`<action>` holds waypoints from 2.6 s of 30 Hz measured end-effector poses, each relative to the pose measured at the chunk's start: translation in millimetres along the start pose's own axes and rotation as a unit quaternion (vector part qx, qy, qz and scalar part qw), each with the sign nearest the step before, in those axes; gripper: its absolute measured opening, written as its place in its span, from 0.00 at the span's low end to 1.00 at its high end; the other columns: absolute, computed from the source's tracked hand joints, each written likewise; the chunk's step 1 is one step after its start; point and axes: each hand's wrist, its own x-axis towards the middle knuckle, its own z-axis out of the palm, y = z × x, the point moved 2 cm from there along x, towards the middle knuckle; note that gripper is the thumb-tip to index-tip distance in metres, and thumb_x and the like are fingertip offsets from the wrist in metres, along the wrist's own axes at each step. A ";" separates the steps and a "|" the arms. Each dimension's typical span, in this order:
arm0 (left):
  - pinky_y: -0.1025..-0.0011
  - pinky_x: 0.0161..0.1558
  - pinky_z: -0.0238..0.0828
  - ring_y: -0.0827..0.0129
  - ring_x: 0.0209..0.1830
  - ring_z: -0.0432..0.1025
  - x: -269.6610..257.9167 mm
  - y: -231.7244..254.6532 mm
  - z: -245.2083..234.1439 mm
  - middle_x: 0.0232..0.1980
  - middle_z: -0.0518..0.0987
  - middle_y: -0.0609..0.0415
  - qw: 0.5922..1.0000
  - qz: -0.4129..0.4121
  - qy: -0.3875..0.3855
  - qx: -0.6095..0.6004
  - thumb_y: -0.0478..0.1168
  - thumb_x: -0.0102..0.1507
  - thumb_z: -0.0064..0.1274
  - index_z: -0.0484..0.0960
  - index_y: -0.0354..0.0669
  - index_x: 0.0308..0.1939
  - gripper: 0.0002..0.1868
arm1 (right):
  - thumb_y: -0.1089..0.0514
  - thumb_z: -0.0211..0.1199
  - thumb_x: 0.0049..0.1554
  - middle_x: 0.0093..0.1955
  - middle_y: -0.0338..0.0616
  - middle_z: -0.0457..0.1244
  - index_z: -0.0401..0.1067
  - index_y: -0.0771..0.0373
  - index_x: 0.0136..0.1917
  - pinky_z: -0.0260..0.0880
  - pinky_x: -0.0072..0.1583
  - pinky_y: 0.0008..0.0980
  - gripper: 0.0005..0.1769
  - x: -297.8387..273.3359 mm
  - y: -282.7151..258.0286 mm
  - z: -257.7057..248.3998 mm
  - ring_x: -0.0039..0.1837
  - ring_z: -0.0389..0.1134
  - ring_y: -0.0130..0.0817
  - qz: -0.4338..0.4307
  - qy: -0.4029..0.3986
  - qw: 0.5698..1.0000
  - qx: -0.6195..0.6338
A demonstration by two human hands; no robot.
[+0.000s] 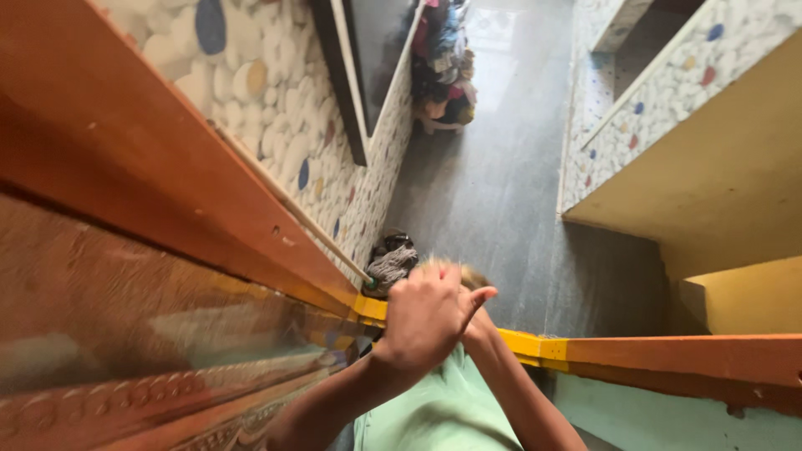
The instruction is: The person sweeps the floor in a narrow hallway and onto a landing using a broom.
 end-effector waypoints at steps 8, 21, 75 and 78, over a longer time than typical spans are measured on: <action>0.39 0.78 0.27 0.47 0.84 0.42 37.6 -29.6 34.0 0.83 0.56 0.48 0.961 0.126 0.200 -0.144 0.66 0.72 0.25 0.62 0.48 0.78 0.39 | 0.64 0.58 0.62 0.35 0.47 0.62 0.64 0.71 0.47 0.72 0.36 0.23 0.07 -22.0 54.4 -40.9 0.32 0.66 0.30 0.347 0.139 0.733 0.568; 0.32 0.72 0.14 0.46 0.83 0.29 35.8 -86.5 195.5 0.84 0.43 0.53 0.984 -0.001 0.177 -0.013 0.67 0.68 0.36 0.63 0.60 0.76 0.36 | 0.69 0.54 0.56 0.34 0.50 0.63 0.69 0.74 0.41 0.67 0.36 0.27 0.04 -121.4 144.6 -67.7 0.32 0.64 0.34 0.538 0.053 0.797 0.270; 0.34 0.71 0.08 0.49 0.83 0.31 46.9 51.1 262.3 0.83 0.50 0.56 0.986 0.040 0.138 -0.086 0.63 0.68 0.42 0.70 0.57 0.73 0.32 | 0.64 0.60 0.53 0.28 0.45 0.62 0.69 0.66 0.38 0.64 0.31 0.33 0.04 -145.2 195.0 -189.6 0.27 0.63 0.34 0.456 0.274 0.839 0.116; 0.34 0.71 0.09 0.49 0.83 0.32 43.5 56.4 265.7 0.83 0.50 0.55 0.983 0.037 0.145 -0.105 0.63 0.68 0.43 0.70 0.57 0.73 0.32 | 0.63 0.55 0.56 0.30 0.44 0.60 0.68 0.64 0.38 0.63 0.29 0.34 0.04 -125.7 194.2 -156.4 0.28 0.62 0.34 0.394 0.262 0.866 0.163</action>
